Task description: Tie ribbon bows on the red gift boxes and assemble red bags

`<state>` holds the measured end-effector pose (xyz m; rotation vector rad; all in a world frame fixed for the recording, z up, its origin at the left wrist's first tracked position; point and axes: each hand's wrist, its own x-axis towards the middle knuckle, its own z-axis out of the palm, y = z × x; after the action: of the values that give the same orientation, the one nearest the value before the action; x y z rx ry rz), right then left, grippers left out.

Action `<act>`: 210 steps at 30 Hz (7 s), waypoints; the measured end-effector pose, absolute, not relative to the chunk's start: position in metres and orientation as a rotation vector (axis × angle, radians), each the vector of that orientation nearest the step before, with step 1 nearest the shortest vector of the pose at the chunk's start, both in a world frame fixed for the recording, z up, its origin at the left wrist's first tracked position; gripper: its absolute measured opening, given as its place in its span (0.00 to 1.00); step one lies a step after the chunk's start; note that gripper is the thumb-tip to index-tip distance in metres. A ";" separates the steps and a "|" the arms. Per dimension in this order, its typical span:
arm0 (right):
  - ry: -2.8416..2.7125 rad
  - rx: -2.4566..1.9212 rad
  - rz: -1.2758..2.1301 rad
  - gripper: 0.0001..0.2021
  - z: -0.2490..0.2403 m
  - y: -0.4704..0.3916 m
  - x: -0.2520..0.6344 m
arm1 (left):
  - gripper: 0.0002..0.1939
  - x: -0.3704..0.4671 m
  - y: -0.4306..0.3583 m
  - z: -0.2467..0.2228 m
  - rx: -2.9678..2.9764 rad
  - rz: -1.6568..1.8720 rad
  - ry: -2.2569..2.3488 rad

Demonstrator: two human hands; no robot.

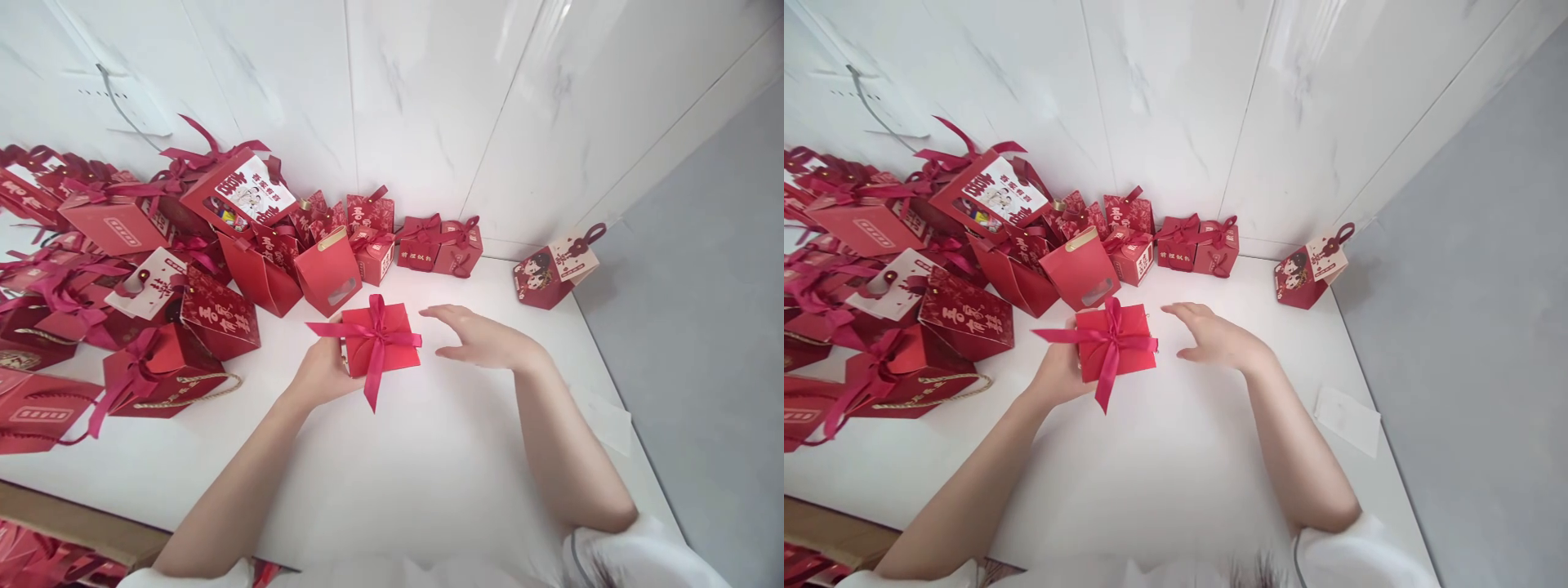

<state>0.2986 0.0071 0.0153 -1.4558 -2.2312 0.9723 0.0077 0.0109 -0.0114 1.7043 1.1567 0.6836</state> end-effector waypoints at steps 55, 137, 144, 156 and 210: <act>-2.267 -1.110 1.026 0.51 0.017 -0.002 0.270 | 0.62 0.006 0.016 -0.020 1.984 0.569 0.979; -1.816 -1.245 1.802 0.21 0.008 0.013 0.256 | 0.20 0.012 0.017 -0.010 1.147 0.816 1.265; -1.753 -1.136 1.915 0.22 0.002 0.015 0.252 | 0.21 0.005 0.020 -0.008 1.164 0.716 1.208; -1.806 -1.030 1.922 0.16 0.001 0.017 0.254 | 0.19 0.002 0.022 -0.009 1.131 0.683 1.187; -1.144 -0.571 1.709 0.42 -0.093 0.040 0.248 | 0.33 0.021 0.040 -0.072 1.344 1.039 1.015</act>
<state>0.2477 0.0398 -0.0935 -0.5706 -1.1439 1.7086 0.0211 0.0399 -0.0718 1.3439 1.0151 1.0388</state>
